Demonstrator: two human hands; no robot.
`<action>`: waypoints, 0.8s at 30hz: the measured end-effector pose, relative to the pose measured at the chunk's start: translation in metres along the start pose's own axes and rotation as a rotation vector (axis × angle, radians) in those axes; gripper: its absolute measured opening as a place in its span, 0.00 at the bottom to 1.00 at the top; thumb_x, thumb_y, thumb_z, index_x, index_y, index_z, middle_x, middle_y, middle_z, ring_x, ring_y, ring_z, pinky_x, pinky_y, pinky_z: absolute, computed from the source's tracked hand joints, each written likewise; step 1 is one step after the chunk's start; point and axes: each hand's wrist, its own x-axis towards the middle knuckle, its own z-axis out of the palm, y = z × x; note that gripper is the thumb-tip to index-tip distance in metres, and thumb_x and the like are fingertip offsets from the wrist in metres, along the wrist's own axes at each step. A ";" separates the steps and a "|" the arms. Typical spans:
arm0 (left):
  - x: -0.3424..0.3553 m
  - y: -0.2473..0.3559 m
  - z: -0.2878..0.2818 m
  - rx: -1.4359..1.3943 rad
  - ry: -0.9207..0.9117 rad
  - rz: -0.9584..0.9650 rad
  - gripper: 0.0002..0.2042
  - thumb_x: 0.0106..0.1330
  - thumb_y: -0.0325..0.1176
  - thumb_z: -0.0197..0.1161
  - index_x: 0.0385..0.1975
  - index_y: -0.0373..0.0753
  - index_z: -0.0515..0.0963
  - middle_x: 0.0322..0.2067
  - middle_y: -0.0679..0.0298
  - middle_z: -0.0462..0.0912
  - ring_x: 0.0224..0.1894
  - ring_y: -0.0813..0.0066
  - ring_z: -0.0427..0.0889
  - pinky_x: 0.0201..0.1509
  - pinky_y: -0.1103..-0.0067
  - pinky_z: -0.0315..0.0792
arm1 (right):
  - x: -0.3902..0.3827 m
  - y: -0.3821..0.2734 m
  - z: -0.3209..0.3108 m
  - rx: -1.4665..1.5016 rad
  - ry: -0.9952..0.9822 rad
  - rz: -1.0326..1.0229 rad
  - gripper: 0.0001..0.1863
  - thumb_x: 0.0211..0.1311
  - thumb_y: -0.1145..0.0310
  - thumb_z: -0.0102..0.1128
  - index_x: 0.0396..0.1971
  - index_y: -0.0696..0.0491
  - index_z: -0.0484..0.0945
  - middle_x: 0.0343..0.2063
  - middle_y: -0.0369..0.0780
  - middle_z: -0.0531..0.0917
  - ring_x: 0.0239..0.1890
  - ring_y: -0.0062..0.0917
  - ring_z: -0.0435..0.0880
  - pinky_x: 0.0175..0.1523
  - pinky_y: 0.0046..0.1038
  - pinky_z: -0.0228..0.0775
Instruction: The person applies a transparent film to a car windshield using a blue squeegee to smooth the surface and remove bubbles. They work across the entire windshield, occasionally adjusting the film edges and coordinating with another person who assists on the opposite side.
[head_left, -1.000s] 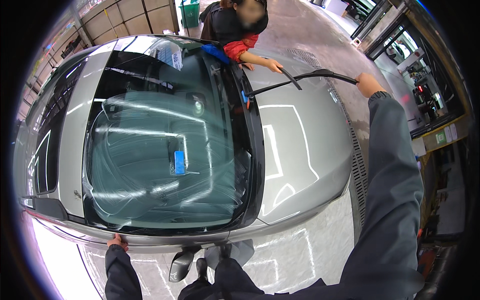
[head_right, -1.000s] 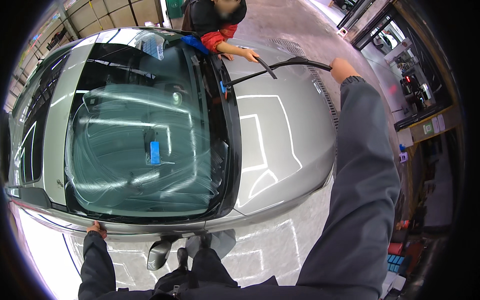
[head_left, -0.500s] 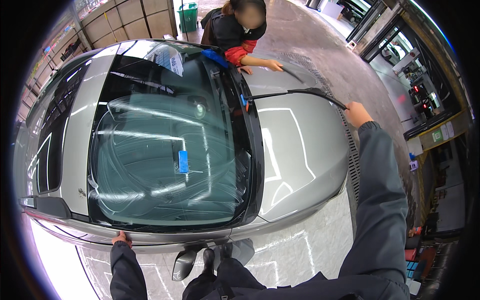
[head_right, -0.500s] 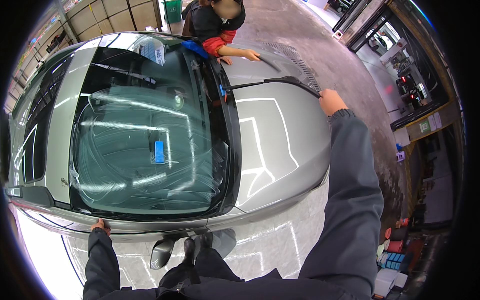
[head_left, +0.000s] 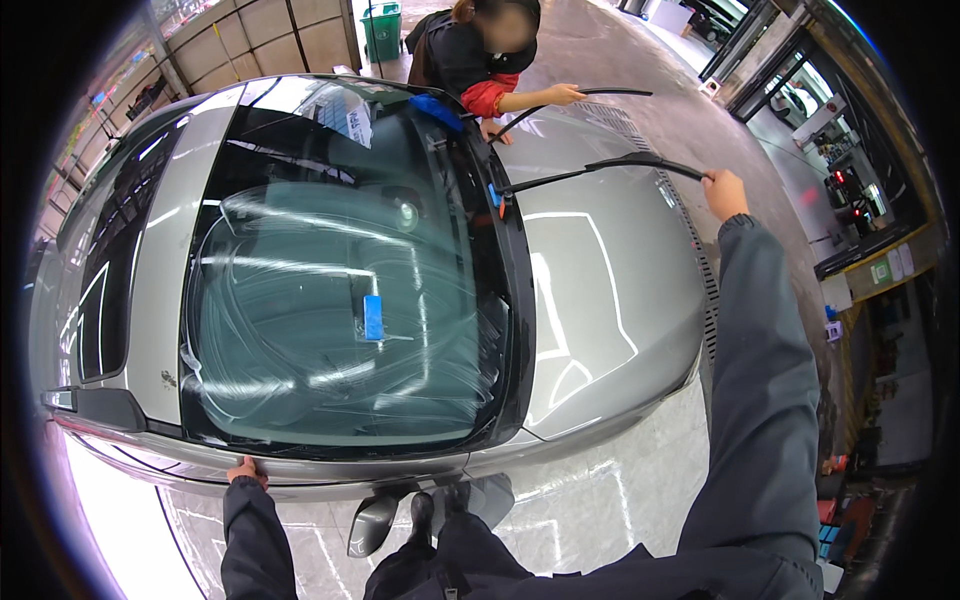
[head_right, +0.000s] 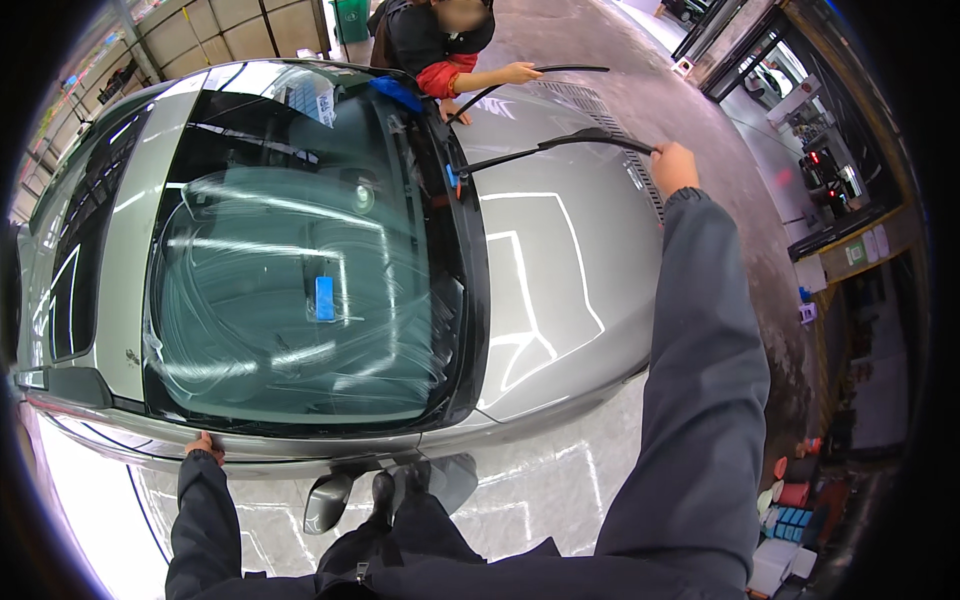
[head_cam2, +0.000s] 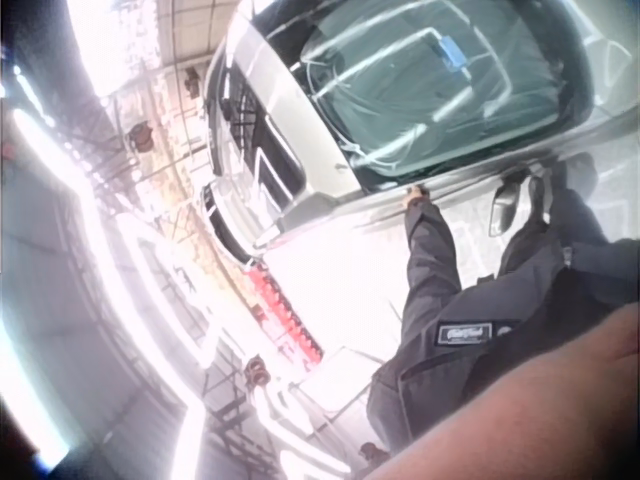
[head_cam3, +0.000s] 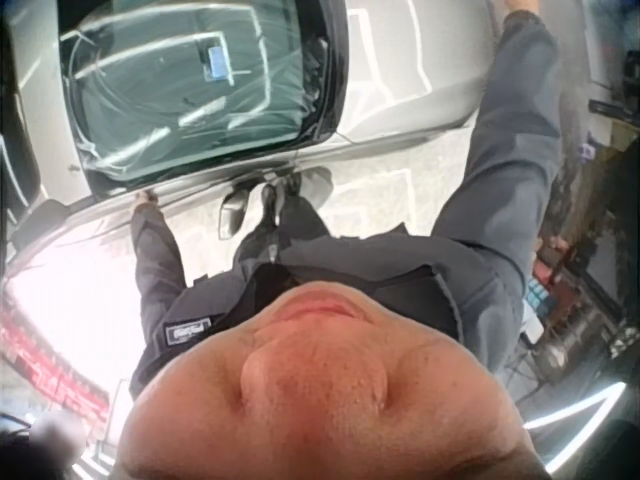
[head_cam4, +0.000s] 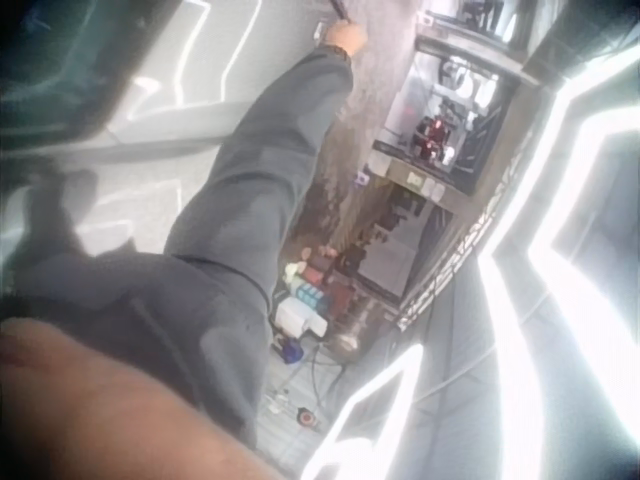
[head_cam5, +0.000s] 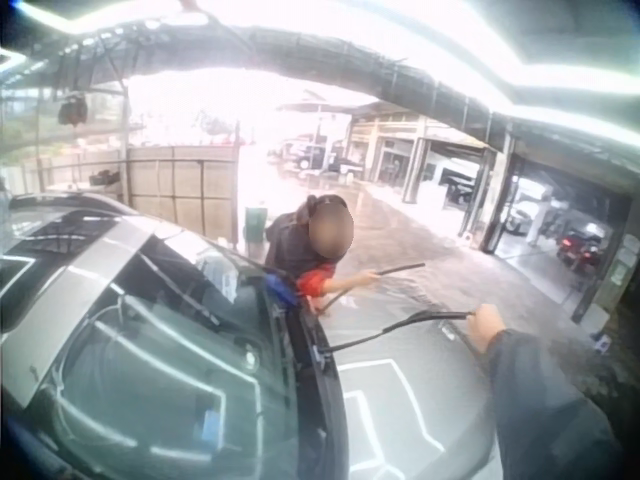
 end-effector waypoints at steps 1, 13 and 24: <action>0.004 -0.002 0.001 0.006 -0.005 -0.010 0.26 0.72 0.53 0.66 0.41 0.28 0.78 0.23 0.43 0.84 0.15 0.52 0.79 0.16 0.61 0.70 | 0.011 0.004 0.003 -0.010 0.044 -0.012 0.13 0.66 0.66 0.60 0.43 0.54 0.88 0.35 0.52 0.87 0.42 0.50 0.87 0.52 0.44 0.78; 0.005 -0.012 -0.004 0.040 -0.109 0.077 0.28 0.72 0.53 0.65 0.52 0.28 0.74 0.31 0.44 0.85 0.25 0.47 0.85 0.23 0.58 0.76 | 0.115 0.008 0.035 0.216 0.313 0.234 0.18 0.62 0.67 0.60 0.51 0.55 0.85 0.43 0.51 0.88 0.49 0.46 0.87 0.57 0.41 0.76; 0.018 -0.030 -0.001 -0.187 -0.163 0.263 0.16 0.71 0.41 0.69 0.32 0.31 0.82 0.25 0.57 0.83 0.21 0.69 0.79 0.24 0.69 0.75 | -0.030 -0.048 0.121 0.757 0.452 0.351 0.35 0.65 0.65 0.61 0.70 0.60 0.66 0.66 0.51 0.73 0.68 0.40 0.71 0.72 0.38 0.61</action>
